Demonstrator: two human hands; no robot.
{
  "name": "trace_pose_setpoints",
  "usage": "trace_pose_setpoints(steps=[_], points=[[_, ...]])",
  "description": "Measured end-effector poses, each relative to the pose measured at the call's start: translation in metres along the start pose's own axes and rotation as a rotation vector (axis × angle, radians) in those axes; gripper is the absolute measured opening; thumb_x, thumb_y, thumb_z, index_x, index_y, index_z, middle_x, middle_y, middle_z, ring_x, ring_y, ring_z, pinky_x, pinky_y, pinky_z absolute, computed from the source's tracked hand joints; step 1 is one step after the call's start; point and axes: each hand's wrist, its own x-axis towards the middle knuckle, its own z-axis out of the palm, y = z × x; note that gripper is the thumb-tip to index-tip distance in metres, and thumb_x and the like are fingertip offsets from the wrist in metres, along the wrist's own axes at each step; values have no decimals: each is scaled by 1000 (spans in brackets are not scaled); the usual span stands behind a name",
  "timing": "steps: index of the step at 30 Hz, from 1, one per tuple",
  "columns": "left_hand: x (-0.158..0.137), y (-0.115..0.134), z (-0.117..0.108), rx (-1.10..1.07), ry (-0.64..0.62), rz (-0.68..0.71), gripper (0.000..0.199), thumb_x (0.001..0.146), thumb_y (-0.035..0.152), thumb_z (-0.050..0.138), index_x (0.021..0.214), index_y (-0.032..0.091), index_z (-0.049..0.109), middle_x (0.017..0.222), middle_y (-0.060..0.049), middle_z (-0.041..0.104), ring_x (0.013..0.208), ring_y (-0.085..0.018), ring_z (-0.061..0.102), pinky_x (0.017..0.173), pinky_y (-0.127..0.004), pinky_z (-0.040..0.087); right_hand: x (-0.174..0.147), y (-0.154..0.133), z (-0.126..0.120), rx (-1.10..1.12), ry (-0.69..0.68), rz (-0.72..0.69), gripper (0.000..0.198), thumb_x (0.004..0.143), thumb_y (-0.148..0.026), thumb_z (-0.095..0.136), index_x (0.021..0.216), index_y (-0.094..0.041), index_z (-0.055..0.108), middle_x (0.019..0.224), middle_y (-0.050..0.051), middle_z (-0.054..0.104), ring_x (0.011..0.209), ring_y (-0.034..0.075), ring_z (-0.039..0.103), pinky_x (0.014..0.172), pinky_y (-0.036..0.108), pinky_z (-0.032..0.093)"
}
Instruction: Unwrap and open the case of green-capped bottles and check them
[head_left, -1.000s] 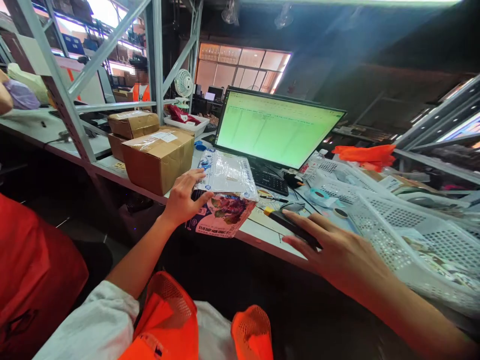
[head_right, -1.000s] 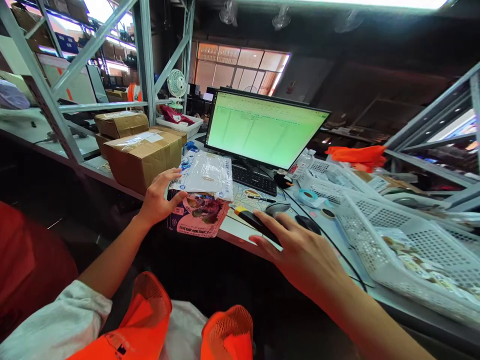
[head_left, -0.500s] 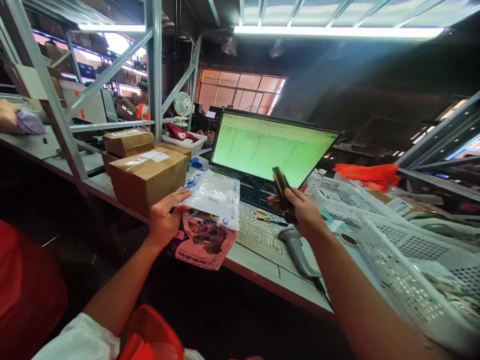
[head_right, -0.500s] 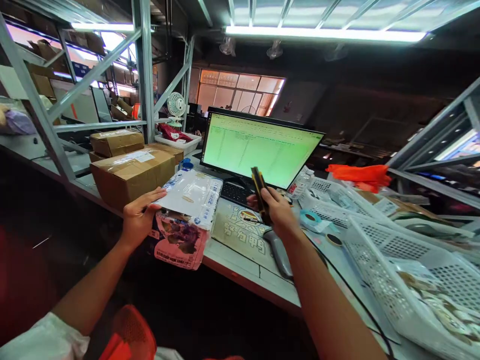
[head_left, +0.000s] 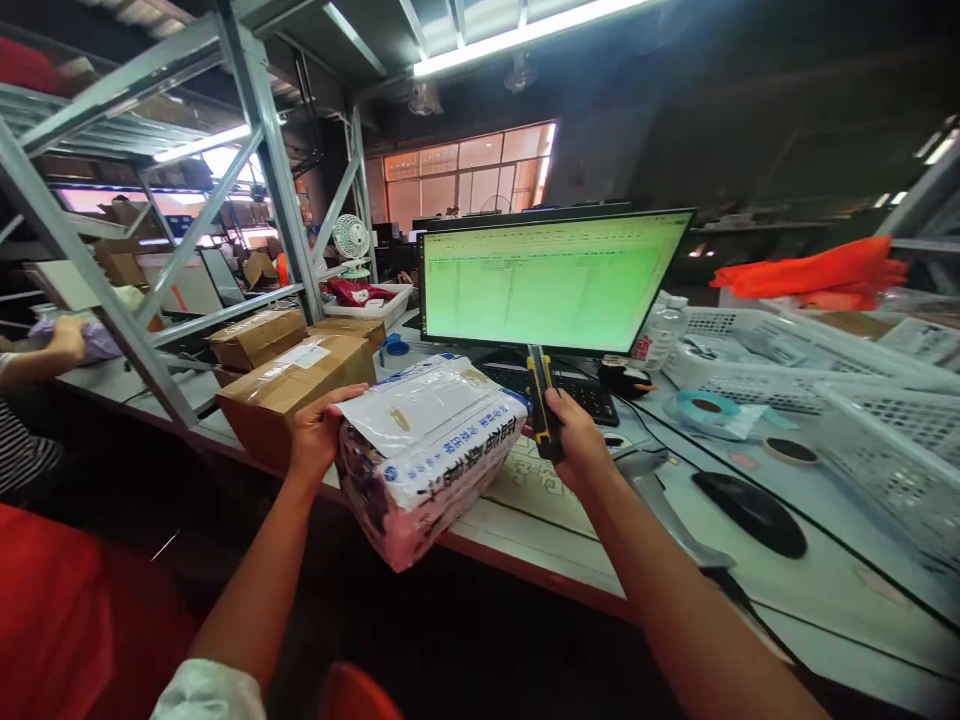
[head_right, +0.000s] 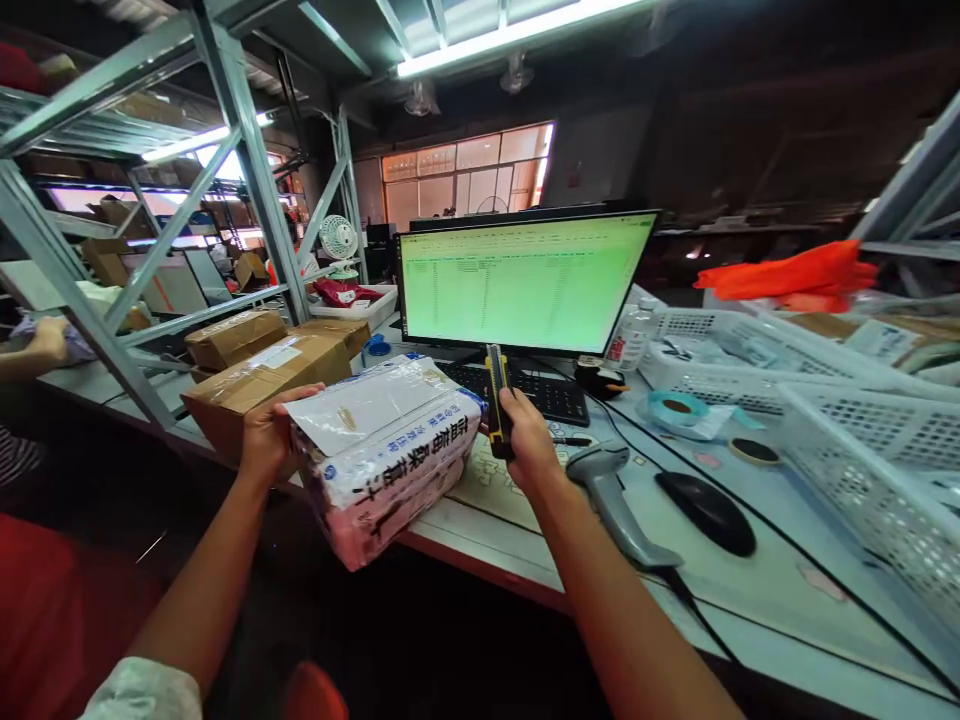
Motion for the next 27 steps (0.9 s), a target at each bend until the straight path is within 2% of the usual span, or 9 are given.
trace_pose_setpoints(steps=[4,8,10,12,15,18,20,23,27], points=[[30,-29,6,-41,-39,-258,80,85,85,60,120,14,75,115,-18,79,107,-31,76,88,-41,64,-67,-10,-21,21,34,38,34,88,-52,70,108,-26,63,96,6,78,92,25,77,79,40,67],[73,-39,17,-99,-104,-421,71,87,63,75,134,11,65,110,-19,79,94,-26,77,82,-40,64,-117,-15,-23,54,-60,172,34,95,-49,62,118,-24,64,121,12,77,112,27,74,87,43,66],[91,-31,18,-19,-106,-500,58,87,46,79,132,11,66,108,-16,78,88,-23,75,81,-38,63,-126,-17,-26,57,-115,232,34,96,-47,62,120,-23,64,124,13,76,110,26,75,86,40,66],[101,-17,17,114,-143,-544,48,86,36,78,128,13,69,108,-13,78,86,-21,74,82,-37,62,-124,-20,-32,47,-139,255,31,96,-45,62,115,-21,64,116,13,78,94,22,76,76,32,64],[97,13,16,380,-219,-418,41,90,39,68,124,17,73,116,-11,77,99,-24,73,94,-40,60,-106,-28,-43,8,-139,265,25,96,-43,64,104,-19,63,92,8,77,64,13,67,54,20,54],[79,42,25,628,-340,-216,48,95,52,60,130,21,72,131,-11,73,117,-30,69,108,-47,53,-81,-40,-47,-104,-128,297,17,95,-33,64,102,-17,65,69,1,66,51,10,56,42,18,43],[66,55,34,733,-434,-142,55,95,59,57,135,23,70,139,-10,70,127,-33,65,115,-49,49,-68,-48,-45,-194,-146,304,19,97,-23,60,114,-17,66,62,-1,62,48,11,55,40,18,42],[56,64,42,802,-521,-89,63,96,64,52,138,21,68,146,-11,65,136,-35,59,120,-50,44,-58,-58,-42,-299,-224,271,45,99,-17,54,143,-21,57,62,-1,63,46,13,56,39,20,42],[55,69,37,768,-672,-57,75,94,76,48,143,21,64,156,-10,58,145,-35,53,125,-51,38,-57,-63,-45,-373,-307,218,54,100,-20,55,154,-22,50,66,0,66,46,14,60,37,21,42]])
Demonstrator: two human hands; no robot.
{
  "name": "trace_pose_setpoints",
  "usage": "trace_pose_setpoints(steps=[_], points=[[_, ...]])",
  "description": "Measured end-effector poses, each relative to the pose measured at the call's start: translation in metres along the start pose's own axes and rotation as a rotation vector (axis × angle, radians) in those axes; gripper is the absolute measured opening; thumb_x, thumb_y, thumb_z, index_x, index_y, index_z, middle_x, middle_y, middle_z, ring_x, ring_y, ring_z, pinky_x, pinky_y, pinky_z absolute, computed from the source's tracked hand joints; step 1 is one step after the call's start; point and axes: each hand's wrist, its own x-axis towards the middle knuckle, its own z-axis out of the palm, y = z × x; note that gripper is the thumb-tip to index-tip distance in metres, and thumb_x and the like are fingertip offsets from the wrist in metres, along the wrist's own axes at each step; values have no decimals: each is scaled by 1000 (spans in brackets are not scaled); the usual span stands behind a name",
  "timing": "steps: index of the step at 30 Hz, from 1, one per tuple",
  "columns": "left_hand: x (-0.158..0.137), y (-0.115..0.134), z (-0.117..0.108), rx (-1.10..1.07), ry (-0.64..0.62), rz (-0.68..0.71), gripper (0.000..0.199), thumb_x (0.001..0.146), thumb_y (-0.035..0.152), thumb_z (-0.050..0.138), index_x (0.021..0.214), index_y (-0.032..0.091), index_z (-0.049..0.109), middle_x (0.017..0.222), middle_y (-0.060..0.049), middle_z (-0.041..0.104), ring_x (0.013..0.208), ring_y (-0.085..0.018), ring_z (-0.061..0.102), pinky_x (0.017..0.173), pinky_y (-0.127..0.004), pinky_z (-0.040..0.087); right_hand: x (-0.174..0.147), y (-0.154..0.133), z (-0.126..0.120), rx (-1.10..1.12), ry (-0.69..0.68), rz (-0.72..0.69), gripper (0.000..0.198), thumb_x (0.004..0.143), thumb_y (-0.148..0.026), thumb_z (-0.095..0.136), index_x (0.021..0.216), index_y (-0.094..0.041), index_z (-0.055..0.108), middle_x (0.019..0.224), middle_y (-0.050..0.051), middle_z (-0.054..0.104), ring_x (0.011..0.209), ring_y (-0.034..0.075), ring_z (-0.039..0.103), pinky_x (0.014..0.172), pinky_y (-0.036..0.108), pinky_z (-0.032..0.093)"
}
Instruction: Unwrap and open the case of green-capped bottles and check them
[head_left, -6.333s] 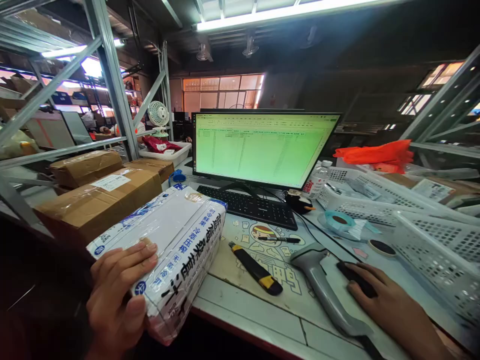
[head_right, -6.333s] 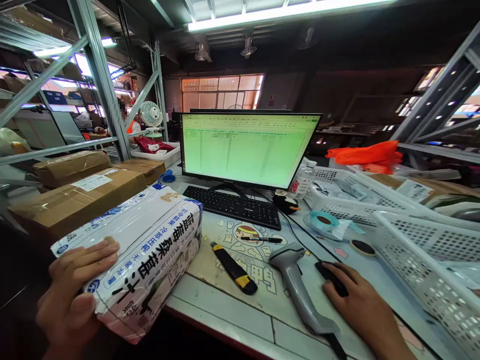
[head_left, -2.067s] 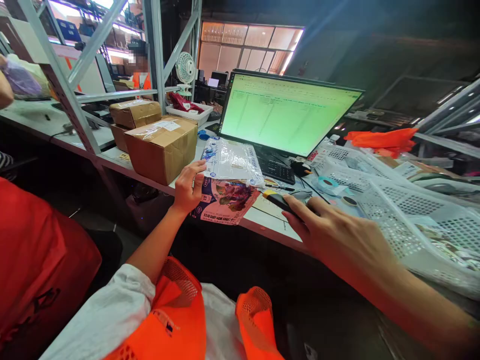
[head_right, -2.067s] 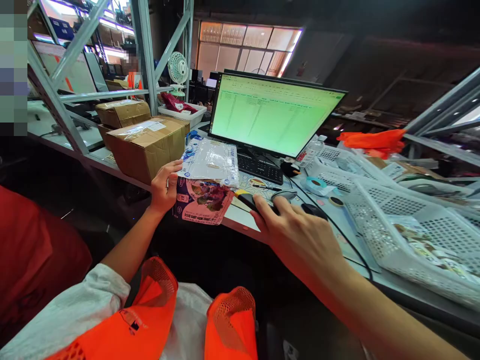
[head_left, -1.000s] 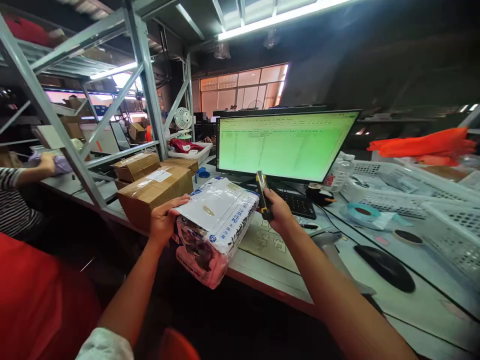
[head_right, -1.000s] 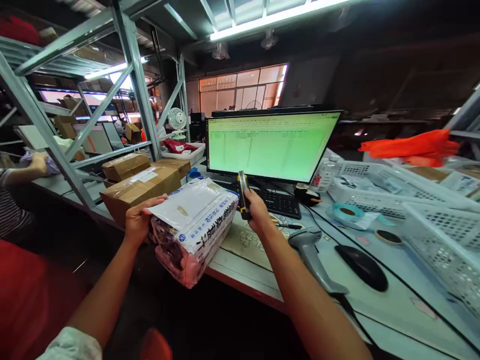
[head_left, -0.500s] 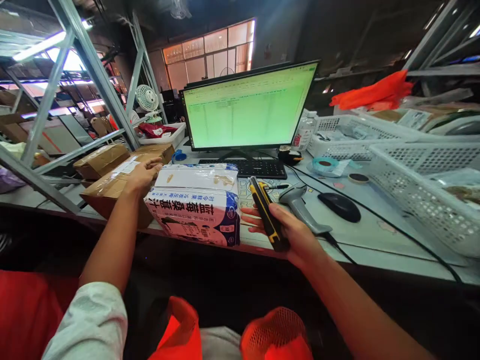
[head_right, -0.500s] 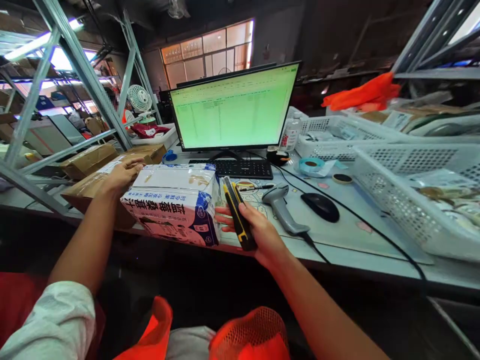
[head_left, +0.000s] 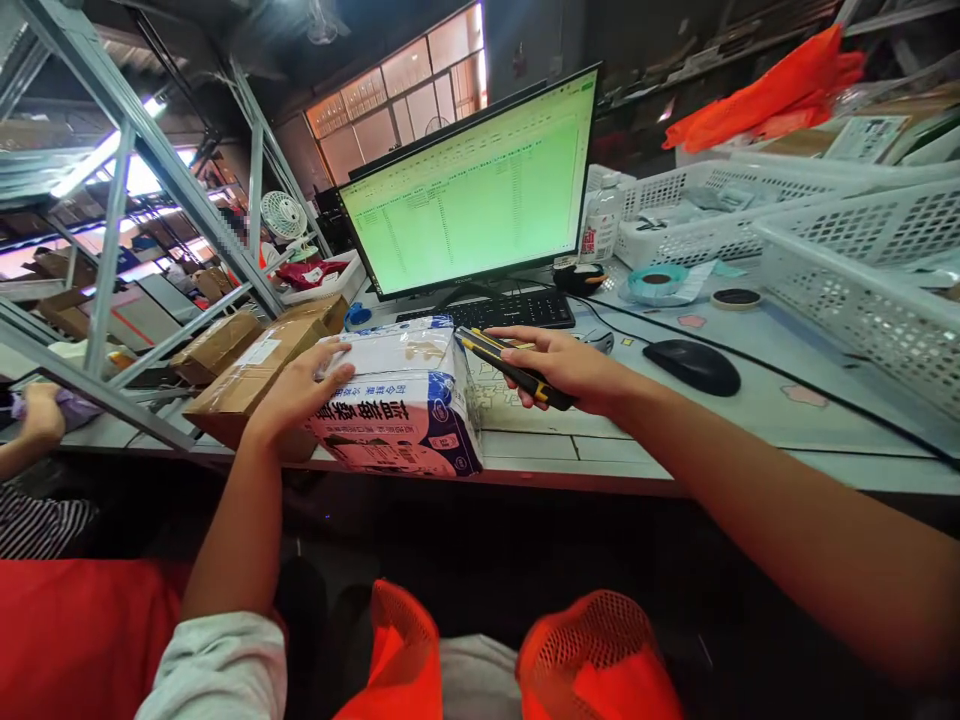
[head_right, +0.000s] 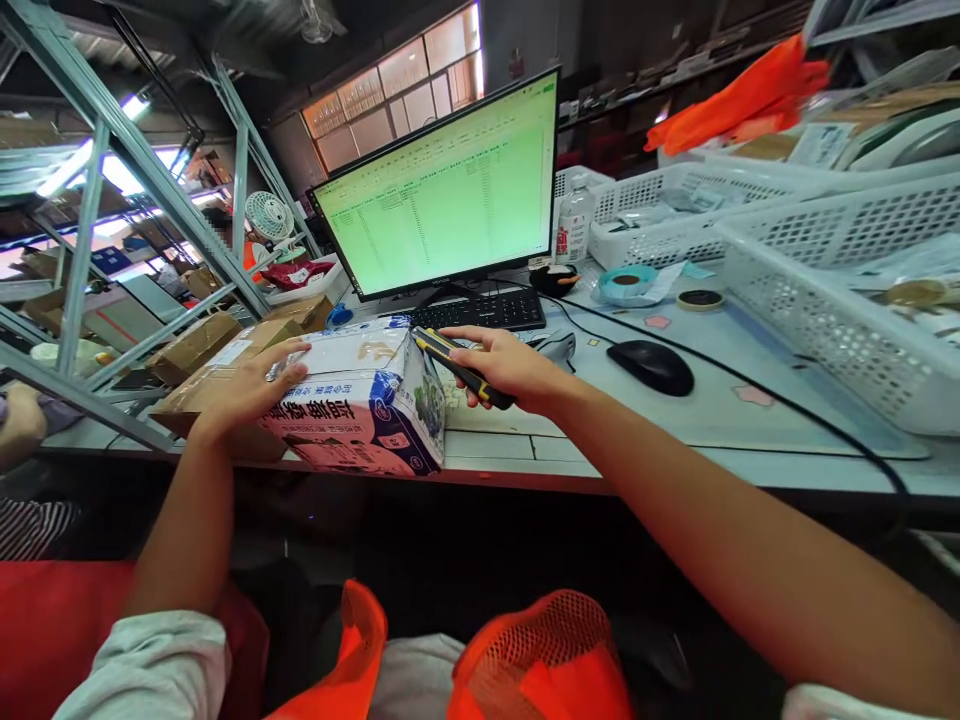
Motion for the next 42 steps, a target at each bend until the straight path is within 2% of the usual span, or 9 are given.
trace_pose_setpoints(steps=[3,6,10,15,25,35,42], points=[[-3,-1,-2,6,-18,27,82,91,82,48,145,21,63,159,-10,54,148,-34,50,127,-51,36,-3,0,-1,-24,-28,-27,55,100,-21,57,155,-22,52,64,-2,63,45,13,58,37,21,42],[-5,0,3,4,14,32,84,91,82,47,144,19,64,158,-11,56,148,-33,50,128,-51,34,-6,-2,0,-47,-50,-45,54,100,-23,57,154,-22,54,61,-3,60,42,12,56,36,21,41],[-6,5,13,31,89,-10,71,97,71,45,140,19,67,153,-11,61,145,-32,53,125,-51,37,-11,-2,2,-54,-61,-31,54,100,-26,59,154,-23,55,61,-3,60,40,11,53,36,20,40],[-8,9,15,73,104,-45,60,100,61,46,140,22,68,153,-9,61,143,-34,56,121,-51,42,-19,8,4,1,-61,-32,56,98,-29,60,154,-24,55,60,-2,61,40,10,52,36,19,41],[-10,14,15,105,101,-68,55,101,56,42,139,24,67,149,-7,65,141,-34,57,118,-51,44,-54,32,11,74,-99,14,79,93,-48,69,162,-20,43,65,-1,64,44,11,55,37,18,42],[-9,10,16,93,106,-50,55,102,56,42,139,24,67,150,-8,64,141,-35,57,118,-53,43,-76,56,33,256,-183,62,86,89,-56,73,162,-24,43,65,-2,65,40,9,54,36,16,38],[-9,3,20,65,139,-16,55,103,56,40,139,23,67,150,-8,64,142,-31,56,120,-49,42,-77,58,36,198,-177,25,88,90,-62,70,163,-25,37,70,-2,66,46,11,56,41,20,43]])
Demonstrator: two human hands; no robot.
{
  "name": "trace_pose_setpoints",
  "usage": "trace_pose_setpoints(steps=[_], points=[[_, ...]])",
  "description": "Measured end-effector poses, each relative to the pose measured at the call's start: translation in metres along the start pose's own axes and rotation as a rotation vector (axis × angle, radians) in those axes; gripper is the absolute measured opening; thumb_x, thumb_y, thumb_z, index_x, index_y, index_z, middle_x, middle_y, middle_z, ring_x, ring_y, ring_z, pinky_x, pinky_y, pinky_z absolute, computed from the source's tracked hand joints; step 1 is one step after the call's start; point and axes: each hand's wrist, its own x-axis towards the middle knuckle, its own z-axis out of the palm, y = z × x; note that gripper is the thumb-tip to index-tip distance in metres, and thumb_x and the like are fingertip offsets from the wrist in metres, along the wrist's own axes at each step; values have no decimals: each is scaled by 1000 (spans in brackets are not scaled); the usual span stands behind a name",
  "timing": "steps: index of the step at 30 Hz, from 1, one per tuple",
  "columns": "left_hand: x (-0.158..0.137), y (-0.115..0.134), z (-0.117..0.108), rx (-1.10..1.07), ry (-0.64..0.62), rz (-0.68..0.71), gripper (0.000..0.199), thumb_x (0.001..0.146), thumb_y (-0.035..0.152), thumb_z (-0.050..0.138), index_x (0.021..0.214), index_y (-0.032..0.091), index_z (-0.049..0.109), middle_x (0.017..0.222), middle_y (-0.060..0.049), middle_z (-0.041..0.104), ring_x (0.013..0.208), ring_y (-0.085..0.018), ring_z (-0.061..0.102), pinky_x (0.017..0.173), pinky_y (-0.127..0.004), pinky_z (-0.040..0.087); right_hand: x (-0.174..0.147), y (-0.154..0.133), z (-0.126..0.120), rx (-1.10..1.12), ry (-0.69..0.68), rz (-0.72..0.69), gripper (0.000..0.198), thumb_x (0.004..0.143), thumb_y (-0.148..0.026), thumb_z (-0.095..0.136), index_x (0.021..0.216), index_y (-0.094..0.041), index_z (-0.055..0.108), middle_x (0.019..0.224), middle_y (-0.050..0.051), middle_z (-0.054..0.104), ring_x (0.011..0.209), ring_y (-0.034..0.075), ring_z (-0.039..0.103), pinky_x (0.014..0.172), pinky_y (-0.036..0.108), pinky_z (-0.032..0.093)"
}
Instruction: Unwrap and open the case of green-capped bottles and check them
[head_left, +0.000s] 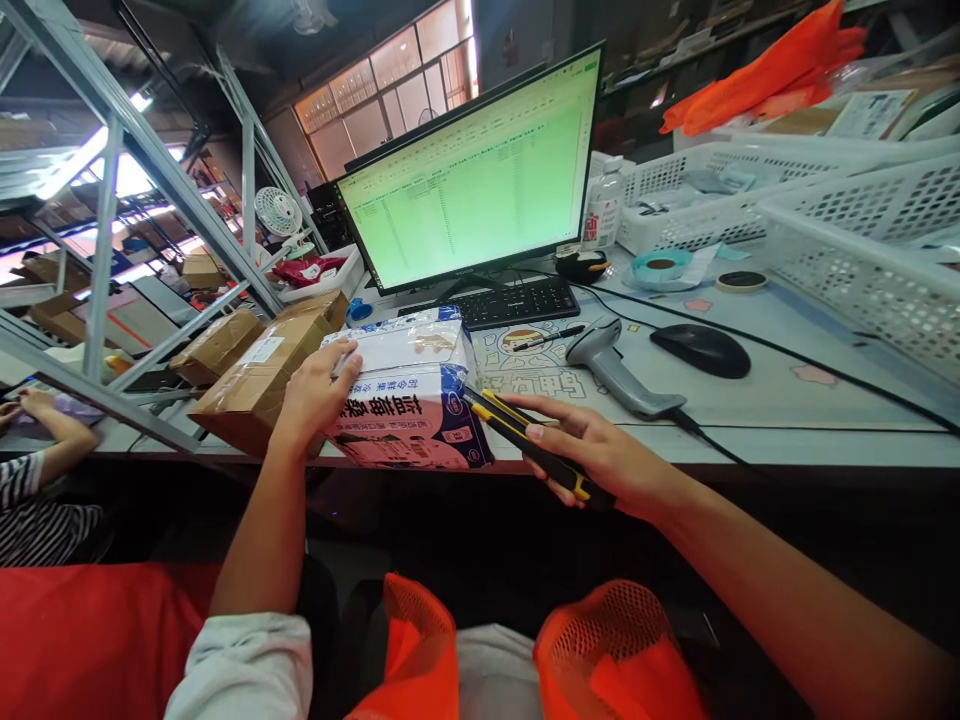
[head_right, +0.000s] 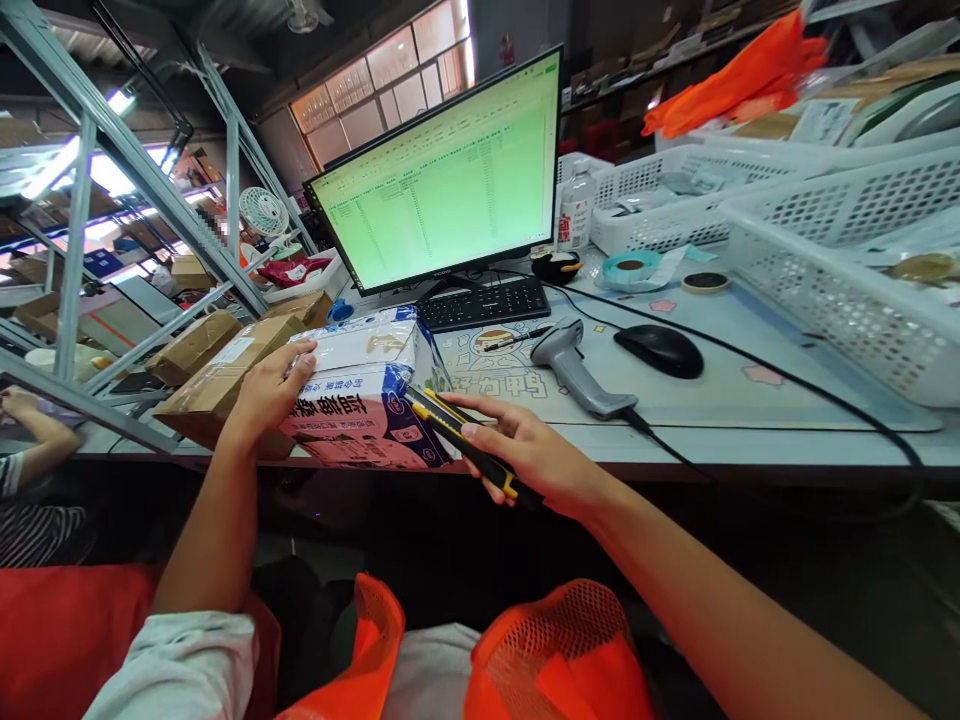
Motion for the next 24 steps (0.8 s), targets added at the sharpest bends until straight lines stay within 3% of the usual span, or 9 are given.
trace_pose_setpoints(steps=[2,5,9,11,13,15,18,20,24], points=[[0,-1,2,-20,34,16,54,103,54,41,135,22,70,147,-8,66,140,-30,57,120,-48,42,1,-2,-1,-94,-36,24,86,90,-64,69,161,-25,40,74,-1,67,56,14,62,48,23,49],[-3,-2,5,-59,185,13,46,102,50,45,121,20,75,134,-9,74,131,-28,64,115,-44,47,3,-8,-11,-318,-75,40,69,88,-65,70,142,-23,59,85,4,70,67,18,66,55,28,53],[-26,-2,12,-60,513,67,34,104,42,47,102,20,74,113,-10,77,116,-25,68,108,-41,49,8,-39,-37,-689,144,-104,36,93,-56,63,111,-25,65,94,10,73,76,23,67,64,34,54],[-42,-3,23,-39,624,115,32,105,41,48,100,21,73,107,-10,77,111,-25,69,105,-42,49,15,-71,-44,-927,271,-212,29,96,-51,59,114,-29,64,93,11,74,73,24,65,63,36,50],[-55,-5,40,-38,674,162,33,105,48,50,107,22,72,109,-10,76,111,-25,68,103,-43,49,29,-107,-36,-1180,300,-337,33,96,-49,57,123,-31,64,88,10,73,65,23,61,59,37,44],[-61,-10,61,-42,733,205,44,104,59,49,117,22,70,113,-12,76,113,-26,68,106,-44,47,51,-140,-10,-1404,239,-432,41,98,-52,53,130,-31,65,81,9,70,59,22,55,58,36,39],[-59,-19,87,-31,860,274,55,102,68,47,122,22,69,112,-13,75,113,-27,68,114,-47,42,99,-169,51,-1703,133,-418,42,99,-56,52,126,-30,70,70,6,63,53,17,46,56,33,32],[-55,-24,96,-46,904,305,51,101,66,52,122,23,70,111,-12,75,113,-27,68,116,-48,40,134,-174,95,-1852,43,-412,36,98,-55,56,113,-29,75,63,4,59,51,15,42,55,31,29],[-54,-30,101,-103,848,261,48,95,67,64,120,26,72,110,-11,75,115,-28,68,116,-48,40,184,-166,164,-1985,-143,-483,30,98,-48,59,95,-24,77,65,5,61,56,14,49,54,29,30]])
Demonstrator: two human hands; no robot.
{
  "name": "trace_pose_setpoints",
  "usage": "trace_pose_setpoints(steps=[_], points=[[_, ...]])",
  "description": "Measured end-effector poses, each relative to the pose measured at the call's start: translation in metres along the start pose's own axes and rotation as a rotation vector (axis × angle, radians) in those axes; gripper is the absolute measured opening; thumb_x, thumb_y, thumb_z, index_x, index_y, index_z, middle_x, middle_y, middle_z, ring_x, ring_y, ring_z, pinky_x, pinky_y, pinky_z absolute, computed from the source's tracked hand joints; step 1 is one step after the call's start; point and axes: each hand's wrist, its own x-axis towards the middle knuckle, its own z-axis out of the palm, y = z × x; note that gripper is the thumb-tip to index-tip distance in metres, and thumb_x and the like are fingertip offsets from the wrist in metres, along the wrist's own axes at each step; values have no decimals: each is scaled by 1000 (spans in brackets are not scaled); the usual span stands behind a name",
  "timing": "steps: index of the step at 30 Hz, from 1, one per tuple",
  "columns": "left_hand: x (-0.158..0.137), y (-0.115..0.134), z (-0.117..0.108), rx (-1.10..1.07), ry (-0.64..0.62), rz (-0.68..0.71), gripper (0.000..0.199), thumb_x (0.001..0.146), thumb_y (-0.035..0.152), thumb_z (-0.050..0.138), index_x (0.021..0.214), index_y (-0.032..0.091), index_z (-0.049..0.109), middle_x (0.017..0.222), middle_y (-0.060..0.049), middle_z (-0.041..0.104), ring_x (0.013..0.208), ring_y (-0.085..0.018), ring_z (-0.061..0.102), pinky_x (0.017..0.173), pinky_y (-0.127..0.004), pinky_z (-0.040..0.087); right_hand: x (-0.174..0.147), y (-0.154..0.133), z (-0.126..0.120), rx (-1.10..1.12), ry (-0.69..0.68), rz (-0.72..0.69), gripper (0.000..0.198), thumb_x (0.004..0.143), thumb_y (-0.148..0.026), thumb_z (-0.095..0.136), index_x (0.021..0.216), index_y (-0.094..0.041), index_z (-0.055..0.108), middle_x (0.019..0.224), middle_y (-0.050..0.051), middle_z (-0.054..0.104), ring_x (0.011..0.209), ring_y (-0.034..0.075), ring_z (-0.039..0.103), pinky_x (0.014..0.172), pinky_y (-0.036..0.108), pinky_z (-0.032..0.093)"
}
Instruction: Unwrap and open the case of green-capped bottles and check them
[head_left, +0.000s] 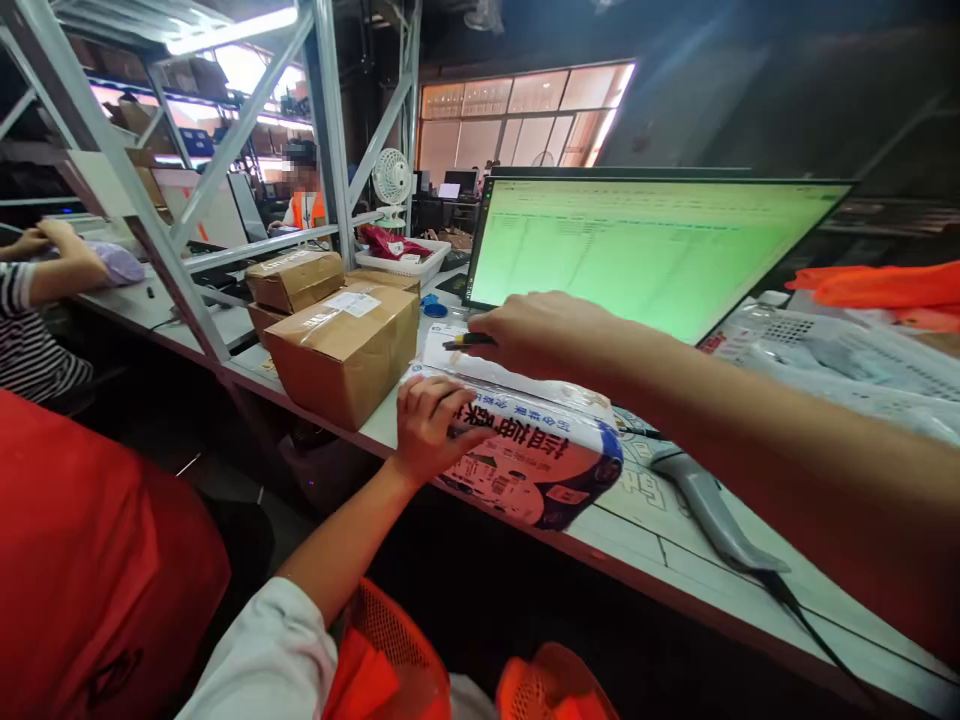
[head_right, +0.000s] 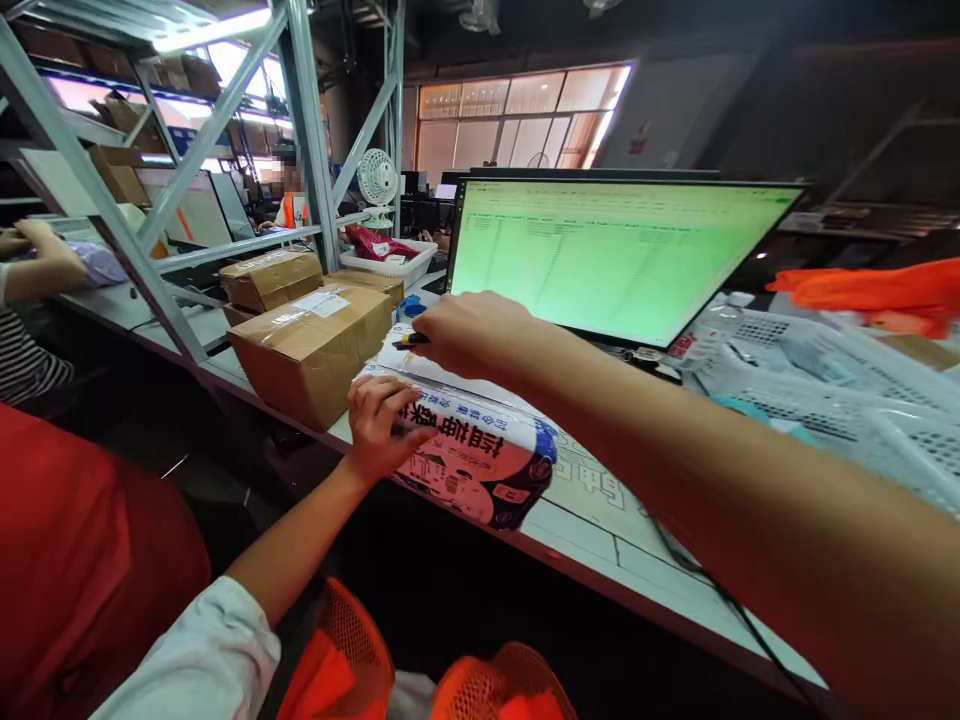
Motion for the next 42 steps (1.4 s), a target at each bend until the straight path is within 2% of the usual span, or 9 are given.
trace_pose_setpoints(steps=[3,7,17,21,26,28,31,37,42], points=[[-2,-1,0,-16,-20,-19,48,93,67,67,119,27,73,108,-11,76,115,-28,68,115,-49,41,26,-23,-3,-71,-75,-44,26,96,-40,61,93,-22,78,68,7,64,58,14,51,53,29,30],[-6,-3,3,-81,13,-5,46,93,63,70,121,27,72,109,-10,76,115,-27,68,115,-49,43,35,-38,-10,-83,-138,-18,21,94,-35,64,88,-22,78,71,9,66,62,17,55,54,31,32],[-9,-6,4,-150,-77,-58,46,92,66,68,122,30,75,113,-10,76,117,-28,68,115,-50,43,23,-49,-14,-95,-154,-32,16,95,-27,65,84,-22,76,65,8,63,72,21,61,62,33,35],[-9,-7,4,-129,-65,-55,46,93,66,66,121,30,76,110,-10,76,115,-28,68,116,-49,42,18,-54,-15,-123,-189,16,17,96,-26,64,85,-20,75,69,10,64,74,24,63,64,35,35],[-8,-7,3,-86,27,-5,47,93,68,65,116,29,77,104,-10,76,111,-27,69,113,-47,43,15,-53,-7,-58,-130,-16,17,95,-24,66,80,-21,73,66,9,62,74,22,62,63,34,36],[-7,-6,3,-85,10,-23,48,93,69,65,116,28,77,104,-10,76,111,-28,68,113,-48,42,9,-47,-3,21,-98,-23,18,93,-25,68,76,-22,70,63,8,59,72,22,60,63,34,36],[-6,-5,0,-52,-43,-38,47,94,68,64,117,29,76,105,-9,76,109,-27,68,112,-47,41,-14,-34,1,122,-73,34,22,90,-26,73,70,-23,65,57,5,52,66,19,56,63,35,35],[-1,-4,-2,-66,37,27,43,93,62,71,117,26,74,103,-8,75,107,-26,67,110,-44,41,-111,15,2,-133,-211,223,27,96,-42,60,77,-24,65,55,5,51,45,14,38,52,36,25],[4,3,-8,-81,52,19,35,95,53,73,114,24,71,101,-7,74,105,-25,67,104,-43,43,-193,68,36,-178,-299,415,50,95,-66,38,71,-28,61,60,10,60,47,25,51,48,39,33]])
